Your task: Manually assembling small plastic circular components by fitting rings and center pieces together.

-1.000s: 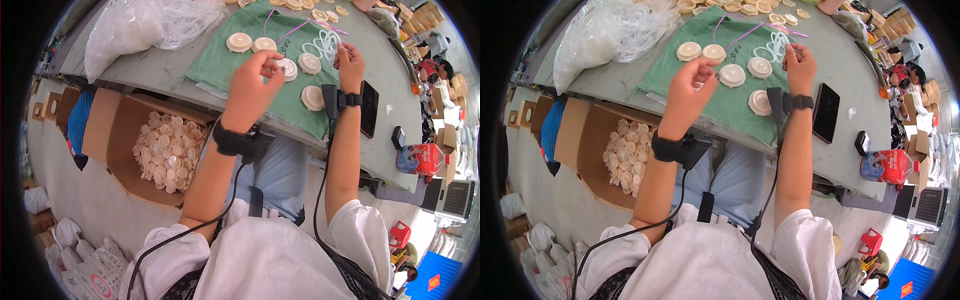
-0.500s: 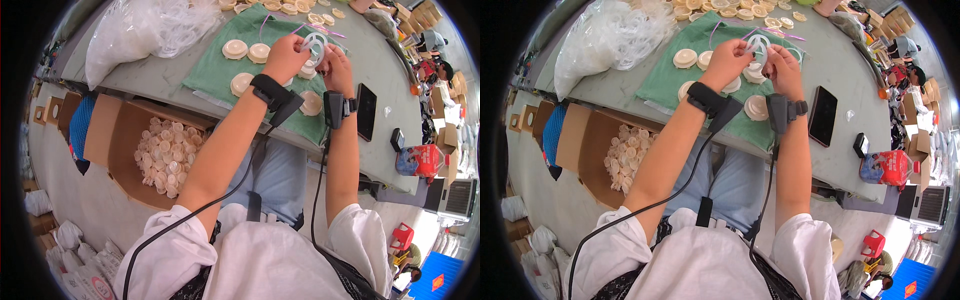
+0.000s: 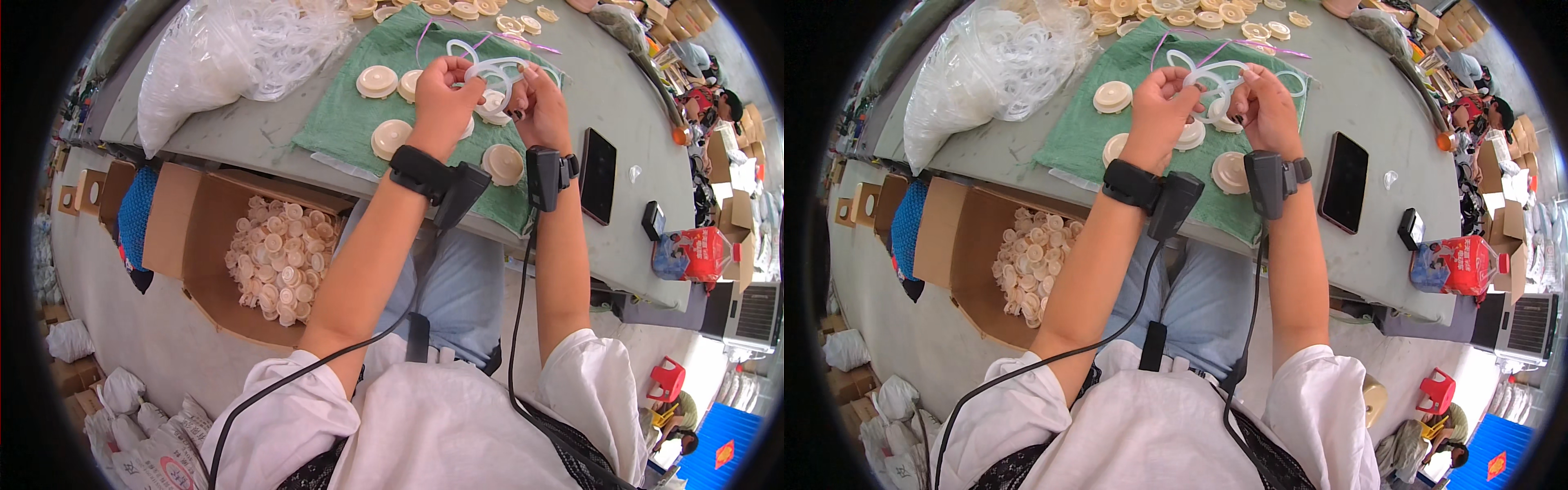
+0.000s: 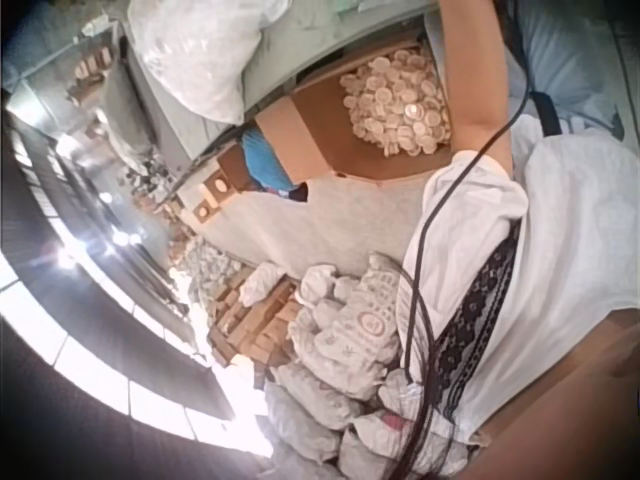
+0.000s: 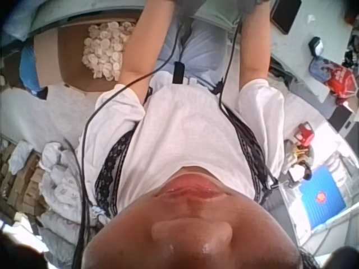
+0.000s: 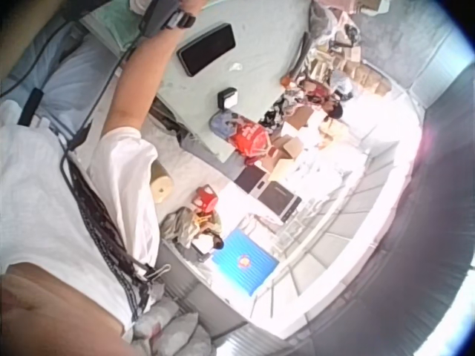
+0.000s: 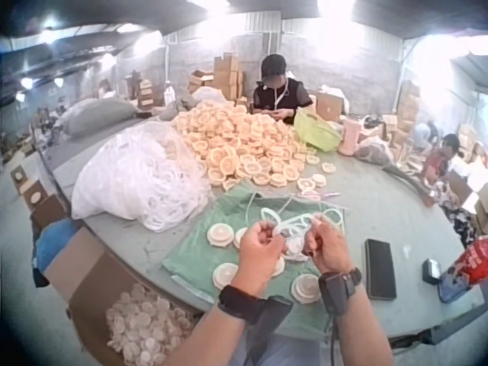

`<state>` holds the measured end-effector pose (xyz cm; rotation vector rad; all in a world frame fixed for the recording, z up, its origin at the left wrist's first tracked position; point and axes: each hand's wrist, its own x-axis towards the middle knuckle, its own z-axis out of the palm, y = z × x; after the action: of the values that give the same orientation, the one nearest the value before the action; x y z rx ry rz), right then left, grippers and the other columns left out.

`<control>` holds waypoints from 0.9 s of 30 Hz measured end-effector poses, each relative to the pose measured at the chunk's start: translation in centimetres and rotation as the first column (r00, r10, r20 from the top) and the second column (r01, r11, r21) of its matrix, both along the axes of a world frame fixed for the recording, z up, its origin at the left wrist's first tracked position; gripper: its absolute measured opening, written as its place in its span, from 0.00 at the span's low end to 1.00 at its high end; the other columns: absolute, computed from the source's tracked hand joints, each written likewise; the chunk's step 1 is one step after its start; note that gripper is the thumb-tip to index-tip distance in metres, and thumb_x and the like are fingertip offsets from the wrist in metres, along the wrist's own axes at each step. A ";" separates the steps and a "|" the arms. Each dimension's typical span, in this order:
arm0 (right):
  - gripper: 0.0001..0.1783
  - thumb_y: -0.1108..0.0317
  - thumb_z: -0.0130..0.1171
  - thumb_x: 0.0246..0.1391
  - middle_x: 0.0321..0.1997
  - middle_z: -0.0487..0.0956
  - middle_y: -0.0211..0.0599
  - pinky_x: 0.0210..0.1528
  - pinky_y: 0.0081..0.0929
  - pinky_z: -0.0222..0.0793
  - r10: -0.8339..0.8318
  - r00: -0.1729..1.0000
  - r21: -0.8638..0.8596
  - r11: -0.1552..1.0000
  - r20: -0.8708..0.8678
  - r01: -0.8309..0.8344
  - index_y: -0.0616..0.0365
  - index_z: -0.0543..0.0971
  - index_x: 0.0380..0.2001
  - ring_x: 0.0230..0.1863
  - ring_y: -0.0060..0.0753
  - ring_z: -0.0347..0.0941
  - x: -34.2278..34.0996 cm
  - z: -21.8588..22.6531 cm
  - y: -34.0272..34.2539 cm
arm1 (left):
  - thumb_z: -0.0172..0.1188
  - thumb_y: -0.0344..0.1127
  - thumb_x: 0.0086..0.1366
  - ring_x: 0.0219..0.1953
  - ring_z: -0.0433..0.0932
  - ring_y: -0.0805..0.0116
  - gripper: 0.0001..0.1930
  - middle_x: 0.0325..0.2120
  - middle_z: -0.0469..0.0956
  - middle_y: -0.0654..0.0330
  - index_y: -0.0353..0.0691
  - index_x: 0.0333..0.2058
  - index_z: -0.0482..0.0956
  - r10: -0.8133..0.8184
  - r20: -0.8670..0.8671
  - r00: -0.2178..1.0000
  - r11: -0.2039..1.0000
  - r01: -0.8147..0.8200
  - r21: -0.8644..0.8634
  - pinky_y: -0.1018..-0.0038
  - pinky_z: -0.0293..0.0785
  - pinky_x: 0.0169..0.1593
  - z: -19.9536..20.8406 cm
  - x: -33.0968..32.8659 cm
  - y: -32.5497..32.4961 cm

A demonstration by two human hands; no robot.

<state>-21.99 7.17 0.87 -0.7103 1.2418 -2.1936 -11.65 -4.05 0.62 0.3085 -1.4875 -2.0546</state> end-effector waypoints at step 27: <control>0.07 0.67 0.49 0.59 0.18 0.70 0.29 0.24 0.19 0.62 0.349 0.935 -0.027 0.936 -0.069 -0.351 0.58 0.71 0.37 0.19 0.21 0.64 0.1 0.1 0.4 | 0.48 0.61 0.63 0.25 0.66 0.78 0.29 0.25 0.67 0.70 0.38 0.47 0.70 -0.300 -0.202 0.932 0.832 0.359 0.422 0.77 0.65 0.30 0.1 2.3 -1.9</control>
<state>-21.91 7.56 0.97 -0.9442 1.0123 -1.9177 -9.31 -5.93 0.68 0.0928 -1.0189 -2.6460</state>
